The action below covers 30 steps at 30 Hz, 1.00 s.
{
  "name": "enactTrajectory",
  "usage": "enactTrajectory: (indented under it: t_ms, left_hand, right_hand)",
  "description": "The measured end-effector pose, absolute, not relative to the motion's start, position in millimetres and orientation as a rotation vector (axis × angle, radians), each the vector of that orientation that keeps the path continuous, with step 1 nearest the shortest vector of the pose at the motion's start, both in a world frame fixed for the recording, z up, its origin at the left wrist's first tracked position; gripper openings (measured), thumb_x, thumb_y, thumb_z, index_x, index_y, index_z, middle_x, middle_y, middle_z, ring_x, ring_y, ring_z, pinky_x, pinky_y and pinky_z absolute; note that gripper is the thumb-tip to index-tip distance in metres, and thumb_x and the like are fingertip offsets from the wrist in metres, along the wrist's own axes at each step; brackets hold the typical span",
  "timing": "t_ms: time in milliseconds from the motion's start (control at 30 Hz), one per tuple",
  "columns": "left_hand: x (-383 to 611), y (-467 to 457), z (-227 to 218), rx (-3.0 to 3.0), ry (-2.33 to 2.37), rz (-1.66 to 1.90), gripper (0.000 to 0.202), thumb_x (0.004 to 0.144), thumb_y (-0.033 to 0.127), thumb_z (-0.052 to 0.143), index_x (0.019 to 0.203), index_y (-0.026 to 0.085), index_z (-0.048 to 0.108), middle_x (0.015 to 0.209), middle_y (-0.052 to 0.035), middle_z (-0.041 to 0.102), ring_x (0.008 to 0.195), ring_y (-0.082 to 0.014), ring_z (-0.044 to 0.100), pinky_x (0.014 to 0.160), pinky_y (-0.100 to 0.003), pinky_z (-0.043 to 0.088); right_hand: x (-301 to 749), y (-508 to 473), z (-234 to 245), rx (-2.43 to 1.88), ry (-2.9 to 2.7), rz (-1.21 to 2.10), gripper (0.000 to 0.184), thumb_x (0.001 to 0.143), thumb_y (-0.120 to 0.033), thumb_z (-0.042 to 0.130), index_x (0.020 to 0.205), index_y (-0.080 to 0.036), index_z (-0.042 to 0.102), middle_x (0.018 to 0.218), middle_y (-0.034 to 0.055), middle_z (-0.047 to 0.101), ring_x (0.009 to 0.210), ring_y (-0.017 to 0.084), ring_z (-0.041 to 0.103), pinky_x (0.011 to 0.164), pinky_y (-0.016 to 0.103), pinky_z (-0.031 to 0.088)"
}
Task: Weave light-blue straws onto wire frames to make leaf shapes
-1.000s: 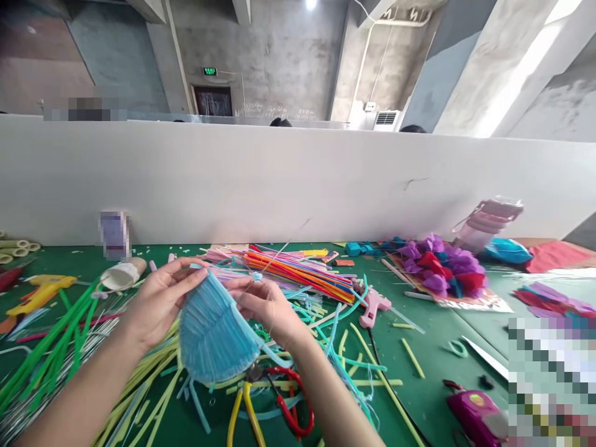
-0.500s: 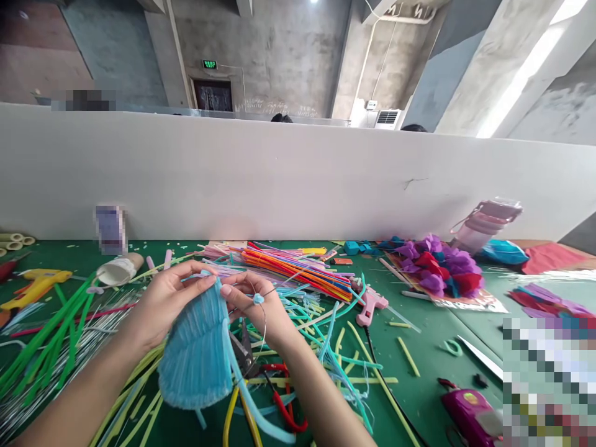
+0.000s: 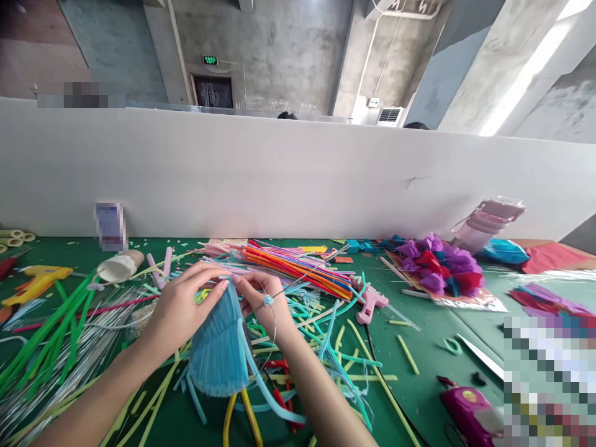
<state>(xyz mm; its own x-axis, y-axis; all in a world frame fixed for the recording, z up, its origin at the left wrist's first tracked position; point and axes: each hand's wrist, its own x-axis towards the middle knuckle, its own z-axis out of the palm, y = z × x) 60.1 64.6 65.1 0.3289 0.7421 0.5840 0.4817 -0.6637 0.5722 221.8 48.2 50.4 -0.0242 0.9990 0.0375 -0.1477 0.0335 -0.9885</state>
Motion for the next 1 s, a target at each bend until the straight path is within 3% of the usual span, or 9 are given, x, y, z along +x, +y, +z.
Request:
enactTrajectory:
  t_ms: [100, 233, 500, 667, 833, 1000]
  left_hand:
    - [58.2, 62.7, 68.8, 2.173, 1.113, 1.143, 0.019, 0.089, 0.031, 0.061, 0.104, 0.022, 0.068, 0.105, -0.0037, 0.072, 0.094, -0.0197, 0.068, 0.084, -0.03, 0.052]
    - [57.8, 58.9, 73.8, 2.019, 1.154, 1.099, 0.012, 0.087, 0.031, 0.064, 0.095, 0.023, 0.068, 0.091, -0.0004, 0.074, 0.084, -0.0185, 0.07, 0.077, -0.027, 0.053]
    - [46.2, 74.8, 71.9, 1.765, 1.017, 0.953, 0.029, 0.086, 0.043, 0.064, 0.106, 0.021, 0.066, 0.104, -0.0053, 0.072, 0.095, -0.0226, 0.067, 0.08, -0.03, 0.052]
    - [37.1, 85.2, 71.8, 1.712, 0.966, 0.766, 0.03, 0.087, 0.047, 0.061, 0.097, 0.019, 0.067, 0.091, -0.003, 0.069, 0.088, -0.0206, 0.063, 0.075, -0.027, 0.047]
    - [25.6, 83.4, 84.5, 1.801, 0.882, 0.554, 0.025, 0.082, 0.043, 0.068, 0.081, 0.018, 0.067, 0.075, 0.0016, 0.062, 0.071, -0.0149, 0.055, 0.066, -0.024, 0.042]
    - [20.7, 80.7, 93.5, 1.944, 0.871, 0.324, 0.027, 0.08, 0.044, 0.07, 0.083, 0.017, 0.071, 0.078, -0.0001, 0.067, 0.075, -0.0166, 0.057, 0.066, -0.024, 0.041]
  right_hand:
    - [224.7, 48.0, 52.4, -1.064, -1.107, 1.272, 0.04, 0.074, -0.053, 0.073, 0.081, -0.014, 0.068, 0.062, -0.003, 0.061, 0.046, 0.008, 0.054, 0.042, 0.019, 0.043]
    - [225.6, 46.9, 52.9, -1.037, -1.023, 1.303, 0.038, 0.075, -0.051, 0.074, 0.078, -0.014, 0.065, 0.064, -0.0019, 0.064, 0.047, 0.008, 0.056, 0.044, 0.018, 0.044]
    - [226.2, 47.5, 50.9, -0.847, -0.877, 1.595, 0.038, 0.077, -0.047, 0.076, 0.091, -0.012, 0.069, 0.07, 0.0011, 0.068, 0.056, 0.009, 0.064, 0.055, 0.018, 0.053]
    - [229.8, 42.0, 60.2, -0.803, -0.866, 1.717, 0.036, 0.082, -0.043, 0.073, 0.099, -0.012, 0.069, 0.079, 0.0055, 0.073, 0.063, 0.012, 0.07, 0.063, 0.021, 0.059]
    - [235.2, 38.9, 63.4, -0.804, -1.036, 1.864, 0.04, 0.085, -0.048, 0.068, 0.094, -0.01, 0.068, 0.081, 0.0095, 0.075, 0.07, 0.017, 0.075, 0.065, 0.022, 0.06]
    - [233.8, 36.1, 63.2, -0.882, -1.132, 1.918, 0.043, 0.082, -0.052, 0.071, 0.083, -0.009, 0.066, 0.078, 0.0116, 0.075, 0.07, 0.018, 0.075, 0.062, 0.022, 0.059]
